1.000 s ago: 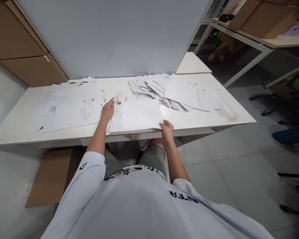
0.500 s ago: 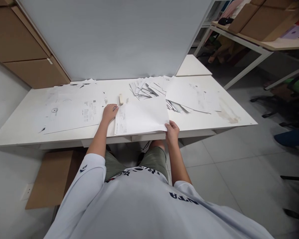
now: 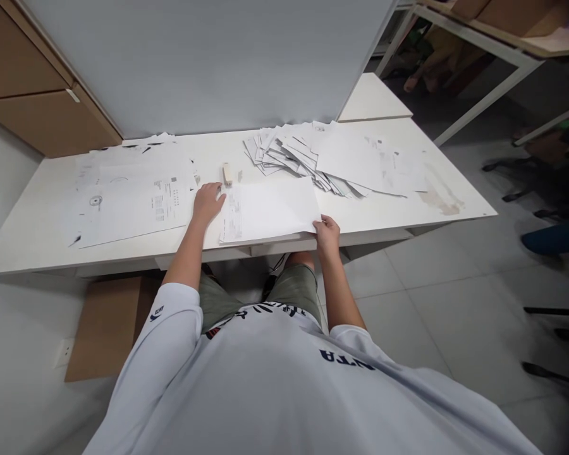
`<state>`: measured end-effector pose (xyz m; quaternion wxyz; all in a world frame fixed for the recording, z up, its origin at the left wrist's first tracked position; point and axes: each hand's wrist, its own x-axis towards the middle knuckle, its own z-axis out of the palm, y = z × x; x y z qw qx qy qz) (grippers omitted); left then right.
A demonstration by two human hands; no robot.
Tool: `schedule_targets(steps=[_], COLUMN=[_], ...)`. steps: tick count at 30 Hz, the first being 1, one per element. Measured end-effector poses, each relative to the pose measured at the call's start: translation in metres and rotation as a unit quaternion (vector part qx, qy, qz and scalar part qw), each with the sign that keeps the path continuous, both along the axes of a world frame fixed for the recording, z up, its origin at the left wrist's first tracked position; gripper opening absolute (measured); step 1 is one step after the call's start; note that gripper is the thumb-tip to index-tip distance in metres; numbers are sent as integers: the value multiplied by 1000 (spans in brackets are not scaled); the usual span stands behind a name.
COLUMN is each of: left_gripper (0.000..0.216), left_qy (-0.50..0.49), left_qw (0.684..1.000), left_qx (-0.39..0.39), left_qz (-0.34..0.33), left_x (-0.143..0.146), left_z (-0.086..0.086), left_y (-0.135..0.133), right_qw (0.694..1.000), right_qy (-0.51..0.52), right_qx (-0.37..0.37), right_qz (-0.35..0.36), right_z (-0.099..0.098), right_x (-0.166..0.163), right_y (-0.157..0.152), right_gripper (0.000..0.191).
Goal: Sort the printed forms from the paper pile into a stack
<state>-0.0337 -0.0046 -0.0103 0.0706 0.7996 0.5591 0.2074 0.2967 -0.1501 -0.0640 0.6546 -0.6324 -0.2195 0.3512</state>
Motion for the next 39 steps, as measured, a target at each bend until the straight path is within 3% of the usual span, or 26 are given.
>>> schedule_targets(steps=[4, 11, 25, 36, 39], left_gripper=[52, 60, 66, 71, 69], left_qy=[18, 69, -2, 33, 48], left_qw=[1000, 991, 996, 998, 997], left_qx=[17, 34, -9, 1, 7], left_qz=[-16, -112, -90, -50, -54], left_x=[3, 6, 5, 15, 15], left_z=[4, 11, 6, 15, 16], left_y=[-4, -11, 4, -15, -17], right_qw=[999, 995, 993, 992, 991], right_qy=[-29, -70, -83, -72, -24], right_qx=[36, 65, 82, 100, 105], right_qz=[2, -23, -16, -34, -79], right_z=[10, 16, 15, 19, 16], right_x=[3, -1, -1, -16, -6], right_y=[12, 28, 17, 14, 9], right_gripper=[28, 22, 26, 27, 26])
